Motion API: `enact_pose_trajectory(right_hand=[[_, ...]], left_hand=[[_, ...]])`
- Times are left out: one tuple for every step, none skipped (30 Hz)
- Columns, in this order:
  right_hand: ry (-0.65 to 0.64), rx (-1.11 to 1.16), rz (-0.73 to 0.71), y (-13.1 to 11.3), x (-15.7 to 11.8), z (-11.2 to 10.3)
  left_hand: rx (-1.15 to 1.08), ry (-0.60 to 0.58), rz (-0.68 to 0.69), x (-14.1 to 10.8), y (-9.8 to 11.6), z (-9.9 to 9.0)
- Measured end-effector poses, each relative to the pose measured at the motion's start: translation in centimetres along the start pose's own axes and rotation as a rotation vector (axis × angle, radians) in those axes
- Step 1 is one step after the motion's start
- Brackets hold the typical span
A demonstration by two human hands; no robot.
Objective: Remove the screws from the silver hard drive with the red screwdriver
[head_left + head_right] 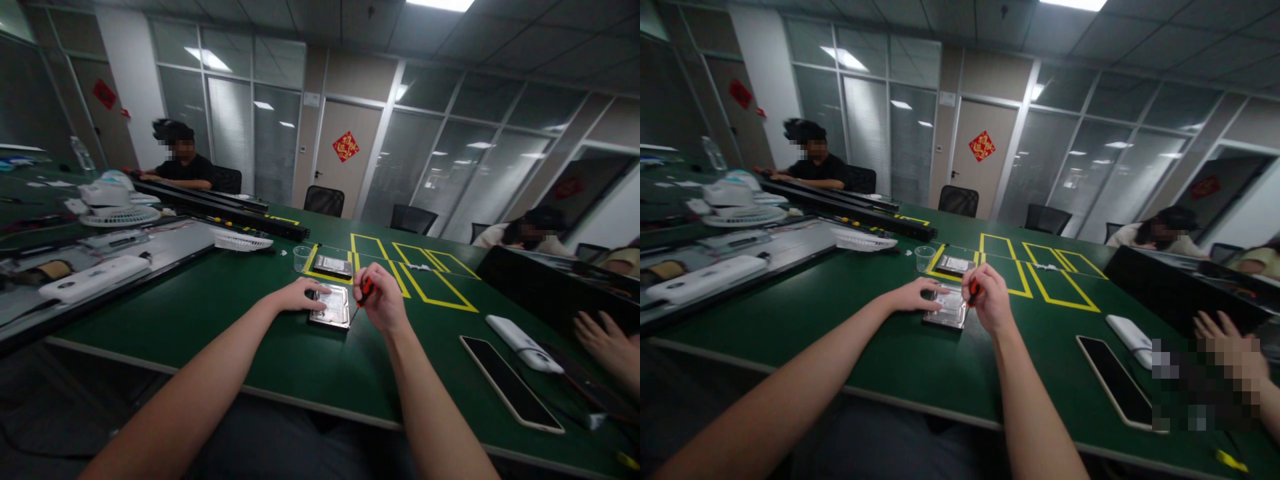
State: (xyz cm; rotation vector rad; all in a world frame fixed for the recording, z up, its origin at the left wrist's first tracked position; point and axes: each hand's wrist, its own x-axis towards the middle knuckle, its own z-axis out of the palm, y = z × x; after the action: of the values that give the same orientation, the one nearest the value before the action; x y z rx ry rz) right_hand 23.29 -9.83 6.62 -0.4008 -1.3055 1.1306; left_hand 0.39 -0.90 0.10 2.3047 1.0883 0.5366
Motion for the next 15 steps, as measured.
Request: enact_pose_trajectory(right_hand=[[-0.002, -0.003, 0.0, -0.01, -0.02, 0.05], [-0.005, 0.0, 0.006, -0.02, -0.01, 0.1], [-0.009, 0.008, 0.015, -0.06, 0.02, 0.15], [-0.015, 0.019, 0.025, -0.1, 0.06, 0.19], [-0.022, 0.031, 0.032, -0.15, 0.11, 0.22], [-0.028, 0.043, 0.037, -0.19, 0.17, 0.23], [-0.034, 0.054, 0.04, -0.23, 0.24, 0.22], [-0.038, 0.064, 0.041, -0.26, 0.29, 0.19], [-0.04, 0.071, 0.043, -0.28, 0.34, 0.14], [-0.041, 0.075, 0.046, -0.28, 0.37, 0.08], [-0.04, 0.077, 0.051, -0.26, 0.38, 0.02], [-0.036, 0.07, 0.054, -0.22, 0.37, -0.04], [-0.029, 0.057, 0.052, -0.17, 0.34, -0.08], [-0.02, 0.038, 0.047, -0.11, 0.3, -0.1], [-0.011, 0.021, 0.038, -0.05, 0.25, -0.11]], left_hand=[[-0.001, 0.003, 0.001, 0.03, -0.05, 0.03], [-0.002, 0.005, 0.002, 0.07, -0.11, 0.07], [0.0, 0.005, 0.002, 0.12, -0.17, 0.11], [0.002, 0.006, 0.004, 0.17, -0.24, 0.15], [0.005, 0.008, 0.007, 0.21, -0.29, 0.18], [0.008, 0.009, 0.01, 0.25, -0.34, 0.2], [0.009, 0.009, 0.012, 0.27, -0.36, 0.21], [0.01, 0.008, 0.013, 0.28, -0.36, 0.21], [0.008, 0.007, 0.012, 0.28, -0.34, 0.19], [0.007, 0.003, 0.012, 0.26, -0.3, 0.17], [0.007, -0.001, 0.01, 0.23, -0.24, 0.13], [0.007, 0.0, 0.012, 0.2, -0.15, 0.09], [0.009, -0.003, 0.014, 0.16, -0.06, 0.05], [0.008, -0.003, 0.014, 0.11, 0.04, 0.01], [0.007, -0.002, 0.014, 0.07, 0.14, -0.03]])
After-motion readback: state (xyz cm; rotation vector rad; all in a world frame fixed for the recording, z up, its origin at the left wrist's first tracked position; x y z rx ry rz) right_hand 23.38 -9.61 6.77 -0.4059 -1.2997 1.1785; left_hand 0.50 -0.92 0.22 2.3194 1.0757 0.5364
